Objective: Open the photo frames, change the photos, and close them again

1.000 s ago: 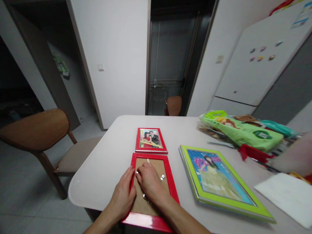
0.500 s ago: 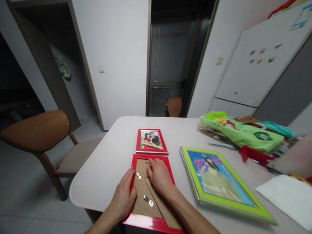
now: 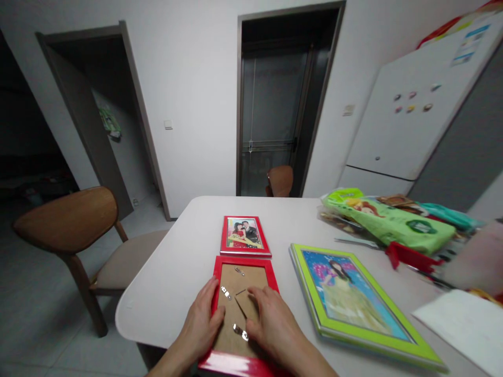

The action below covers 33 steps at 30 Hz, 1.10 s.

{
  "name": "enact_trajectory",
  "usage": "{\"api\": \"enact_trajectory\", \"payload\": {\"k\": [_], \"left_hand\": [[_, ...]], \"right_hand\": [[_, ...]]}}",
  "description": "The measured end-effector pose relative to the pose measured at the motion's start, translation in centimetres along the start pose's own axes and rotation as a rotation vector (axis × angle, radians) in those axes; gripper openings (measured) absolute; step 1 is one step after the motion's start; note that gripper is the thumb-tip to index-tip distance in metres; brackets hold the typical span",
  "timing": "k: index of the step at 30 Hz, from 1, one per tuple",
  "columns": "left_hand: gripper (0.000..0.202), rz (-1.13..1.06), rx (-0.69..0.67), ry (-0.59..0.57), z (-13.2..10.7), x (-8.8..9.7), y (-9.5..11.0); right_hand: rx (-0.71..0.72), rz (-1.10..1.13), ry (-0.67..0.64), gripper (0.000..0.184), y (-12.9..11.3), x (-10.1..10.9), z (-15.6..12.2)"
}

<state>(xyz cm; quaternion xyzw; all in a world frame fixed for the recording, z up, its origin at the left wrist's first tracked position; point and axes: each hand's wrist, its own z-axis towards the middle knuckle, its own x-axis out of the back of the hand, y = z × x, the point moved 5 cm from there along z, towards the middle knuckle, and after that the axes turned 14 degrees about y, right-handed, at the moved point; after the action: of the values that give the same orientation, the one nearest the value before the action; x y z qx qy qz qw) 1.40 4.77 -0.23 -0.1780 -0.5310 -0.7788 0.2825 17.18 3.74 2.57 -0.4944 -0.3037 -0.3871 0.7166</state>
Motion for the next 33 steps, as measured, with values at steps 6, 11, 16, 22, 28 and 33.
{"api": "enact_trajectory", "payload": {"k": [6, 11, 16, 22, 28, 33], "left_hand": [[0.046, -0.29, 0.173, 0.068, 0.8, 0.9, 0.9], [0.031, -0.704, 0.414, 0.085, 2.2, 2.6, 0.3], [0.029, -0.623, 0.51, 0.096, 2.7, 6.5, -3.7], [0.025, -0.399, 0.513, 0.09, 2.4, 9.1, -7.5], [0.036, -0.054, 0.387, 0.23, 2.9, 10.6, -8.9], [0.043, 0.066, 0.207, 0.291, 3.1, 10.0, -6.2]], "right_hand": [[0.011, 0.008, 0.031, 0.037, -2.3, 2.5, 1.0], [0.085, 0.175, 0.073, 0.037, -4.9, 2.9, 1.4], [-0.011, 0.041, 0.149, 0.038, -0.2, 2.4, 1.7], [-0.145, -0.2, 0.07, 0.047, 5.1, 0.6, 0.7], [-0.249, -0.058, 0.107, 0.049, 5.5, 0.9, 1.3], [-0.63, 0.68, 0.019, 0.065, 5.0, 1.5, 0.8]]}}
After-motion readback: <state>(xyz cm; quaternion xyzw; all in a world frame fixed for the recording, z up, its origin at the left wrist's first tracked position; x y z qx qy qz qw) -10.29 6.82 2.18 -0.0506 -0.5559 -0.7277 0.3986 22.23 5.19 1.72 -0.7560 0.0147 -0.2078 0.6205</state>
